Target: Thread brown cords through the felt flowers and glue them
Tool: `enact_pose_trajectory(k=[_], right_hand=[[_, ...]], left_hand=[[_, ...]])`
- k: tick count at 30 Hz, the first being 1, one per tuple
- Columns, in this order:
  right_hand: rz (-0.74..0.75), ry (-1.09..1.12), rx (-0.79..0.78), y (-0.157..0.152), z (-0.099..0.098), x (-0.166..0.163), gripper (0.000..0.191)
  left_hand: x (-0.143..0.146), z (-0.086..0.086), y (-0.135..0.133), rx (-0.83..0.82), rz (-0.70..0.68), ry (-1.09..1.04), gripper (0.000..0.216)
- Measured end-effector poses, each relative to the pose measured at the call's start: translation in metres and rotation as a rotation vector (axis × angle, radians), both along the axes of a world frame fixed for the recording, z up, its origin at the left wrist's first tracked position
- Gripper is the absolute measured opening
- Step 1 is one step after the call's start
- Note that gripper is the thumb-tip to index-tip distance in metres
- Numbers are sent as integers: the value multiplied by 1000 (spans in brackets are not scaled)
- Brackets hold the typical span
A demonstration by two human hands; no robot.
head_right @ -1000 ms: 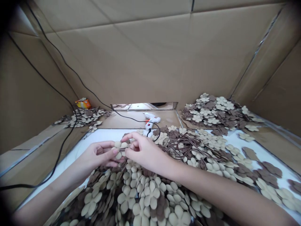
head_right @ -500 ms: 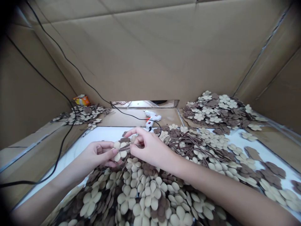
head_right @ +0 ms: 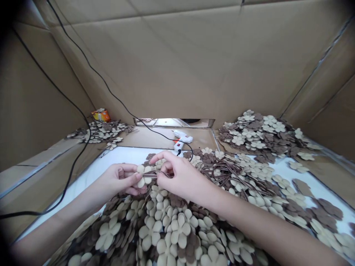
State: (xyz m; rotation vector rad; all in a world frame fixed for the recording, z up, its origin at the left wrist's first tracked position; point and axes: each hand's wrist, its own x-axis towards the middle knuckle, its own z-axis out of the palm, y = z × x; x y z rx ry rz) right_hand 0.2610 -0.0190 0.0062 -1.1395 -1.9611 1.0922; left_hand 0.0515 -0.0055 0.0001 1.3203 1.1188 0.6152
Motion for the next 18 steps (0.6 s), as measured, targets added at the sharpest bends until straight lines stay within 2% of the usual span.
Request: enact_pose_trajectory(k=[10, 18], right_hand=[[17, 16, -20, 4, -10, 0, 30], [-2, 0, -22, 6, -11, 0, 31]], left_hand=[[0, -10, 4, -1, -2, -27, 43], [-4, -8, 5, -56, -46, -53, 35]])
